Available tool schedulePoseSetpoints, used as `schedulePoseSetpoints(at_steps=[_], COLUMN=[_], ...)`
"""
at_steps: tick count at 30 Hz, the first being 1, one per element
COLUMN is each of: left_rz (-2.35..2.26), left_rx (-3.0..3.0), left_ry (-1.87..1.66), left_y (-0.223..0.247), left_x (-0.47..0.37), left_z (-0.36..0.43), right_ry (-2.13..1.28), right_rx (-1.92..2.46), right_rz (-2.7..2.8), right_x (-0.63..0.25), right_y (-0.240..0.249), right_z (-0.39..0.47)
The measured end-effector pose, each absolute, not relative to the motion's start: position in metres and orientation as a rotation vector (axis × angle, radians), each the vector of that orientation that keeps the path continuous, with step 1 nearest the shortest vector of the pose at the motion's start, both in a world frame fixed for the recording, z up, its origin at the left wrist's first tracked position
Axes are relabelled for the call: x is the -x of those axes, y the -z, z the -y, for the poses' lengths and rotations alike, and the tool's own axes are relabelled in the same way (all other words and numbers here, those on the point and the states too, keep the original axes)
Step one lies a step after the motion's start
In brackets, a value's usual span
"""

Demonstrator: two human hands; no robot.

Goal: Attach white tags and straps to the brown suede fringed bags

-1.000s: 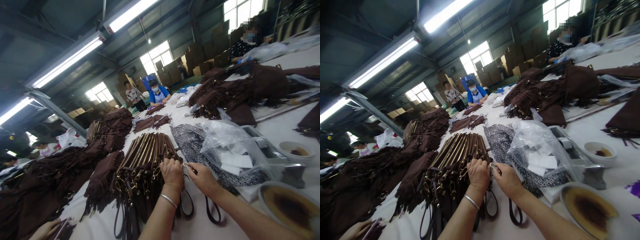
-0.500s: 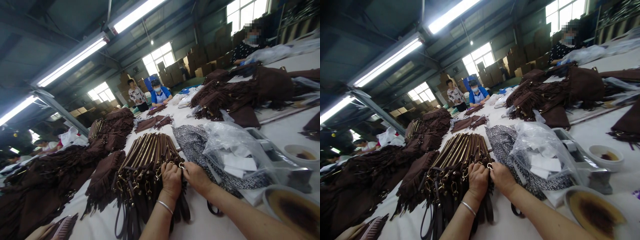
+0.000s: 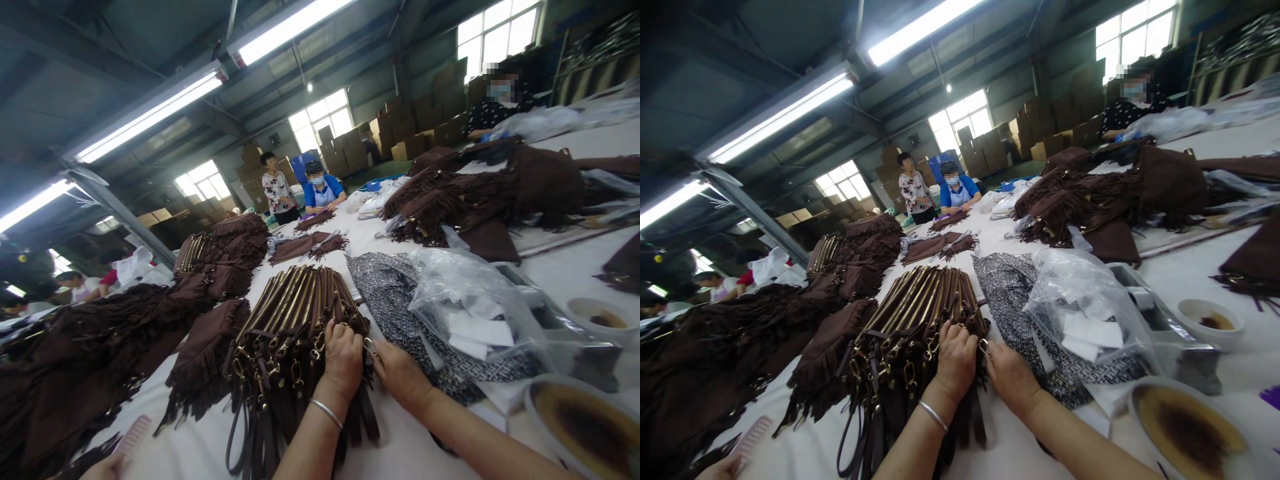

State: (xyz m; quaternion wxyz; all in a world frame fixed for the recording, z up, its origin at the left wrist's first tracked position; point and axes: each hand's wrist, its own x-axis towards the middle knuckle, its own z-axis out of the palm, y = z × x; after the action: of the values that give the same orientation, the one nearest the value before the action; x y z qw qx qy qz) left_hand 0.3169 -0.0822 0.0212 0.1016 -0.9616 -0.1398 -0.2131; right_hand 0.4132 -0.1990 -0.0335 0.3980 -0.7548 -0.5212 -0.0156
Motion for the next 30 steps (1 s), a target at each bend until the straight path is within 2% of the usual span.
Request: schedulePoseSetpoints(at_steps=[7,13,16,20,25,30], left_rz=[0.416,-0.036,0.019,0.071,0.045,0.007], left_rx=[2.89,2.924,2.9,2.874,2.885,2.906], left_ry=[0.519,0.121,0.15,0.2,0.22,0.157], left_y=[-0.052,-0.072,-0.077,-0.084,-0.092,-0.098], left_x=[-0.321,-0.345,-0.34,-0.322,-0.302,-0.299], left_z=[0.089,0.077,0.068,0.062,0.059,0.053], right_ry=[-0.343,-0.399,-0.414,-0.38,-0.374,-0.506], right_rx=[1.633,1.583,1.532,1.676,1.831,1.855], right_rz=[1.146,1.4,1.409,1.022,0.8,0.693], right_x=[-0.362,-0.34,-0.352,-0.389,-0.433,-0.451], right_y=[0.019,0.017,0.018,0.022,0.031,0.035], right_z=[0.209,0.21,0.219,0.212,0.17,0.124])
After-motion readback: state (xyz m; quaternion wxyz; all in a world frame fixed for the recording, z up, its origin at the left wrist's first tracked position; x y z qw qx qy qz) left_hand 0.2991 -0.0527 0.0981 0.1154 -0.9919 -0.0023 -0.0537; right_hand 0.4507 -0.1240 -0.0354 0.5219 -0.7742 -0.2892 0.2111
